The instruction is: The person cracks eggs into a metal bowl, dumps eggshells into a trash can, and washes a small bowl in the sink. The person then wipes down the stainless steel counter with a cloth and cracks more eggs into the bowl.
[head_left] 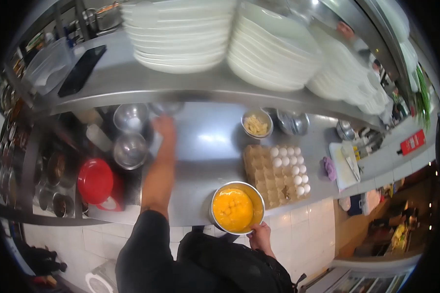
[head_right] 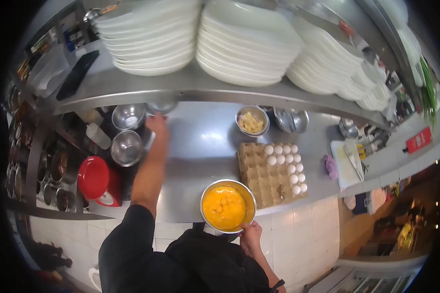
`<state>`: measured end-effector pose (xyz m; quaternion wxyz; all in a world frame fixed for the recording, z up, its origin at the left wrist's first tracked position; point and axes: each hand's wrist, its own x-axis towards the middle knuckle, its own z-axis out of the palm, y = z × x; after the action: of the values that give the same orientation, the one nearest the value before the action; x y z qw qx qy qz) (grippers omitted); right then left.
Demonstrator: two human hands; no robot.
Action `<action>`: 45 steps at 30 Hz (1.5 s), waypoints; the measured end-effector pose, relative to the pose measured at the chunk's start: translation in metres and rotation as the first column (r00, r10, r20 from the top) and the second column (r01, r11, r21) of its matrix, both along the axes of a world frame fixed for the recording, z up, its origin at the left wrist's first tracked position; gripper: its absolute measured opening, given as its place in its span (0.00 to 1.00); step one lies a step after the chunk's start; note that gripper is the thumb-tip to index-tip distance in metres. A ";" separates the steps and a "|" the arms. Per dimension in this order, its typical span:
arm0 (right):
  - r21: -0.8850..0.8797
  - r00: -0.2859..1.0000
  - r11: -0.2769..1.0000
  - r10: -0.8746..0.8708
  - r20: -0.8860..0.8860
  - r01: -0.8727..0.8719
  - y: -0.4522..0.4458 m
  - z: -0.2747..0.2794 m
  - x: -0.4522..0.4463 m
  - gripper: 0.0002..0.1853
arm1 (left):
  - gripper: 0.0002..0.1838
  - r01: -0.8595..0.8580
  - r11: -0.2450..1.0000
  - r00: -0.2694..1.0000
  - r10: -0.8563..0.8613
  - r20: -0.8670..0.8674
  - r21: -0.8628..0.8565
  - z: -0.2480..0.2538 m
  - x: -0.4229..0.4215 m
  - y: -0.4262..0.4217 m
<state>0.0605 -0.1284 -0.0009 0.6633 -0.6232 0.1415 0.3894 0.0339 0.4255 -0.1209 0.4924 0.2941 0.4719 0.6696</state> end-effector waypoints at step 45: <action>0.226 0.590 0.626 -0.779 0.210 0.746 -0.438 0.050 0.361 0.10 | 0.28 0.334 0.934 0.785 -0.351 -0.510 -0.128 0.066 0.148 -0.349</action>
<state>0.4218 -0.5661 0.0492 0.8132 -0.5129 0.2744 -0.0205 0.1814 0.0769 -0.0554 0.4622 0.5388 0.5370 0.4558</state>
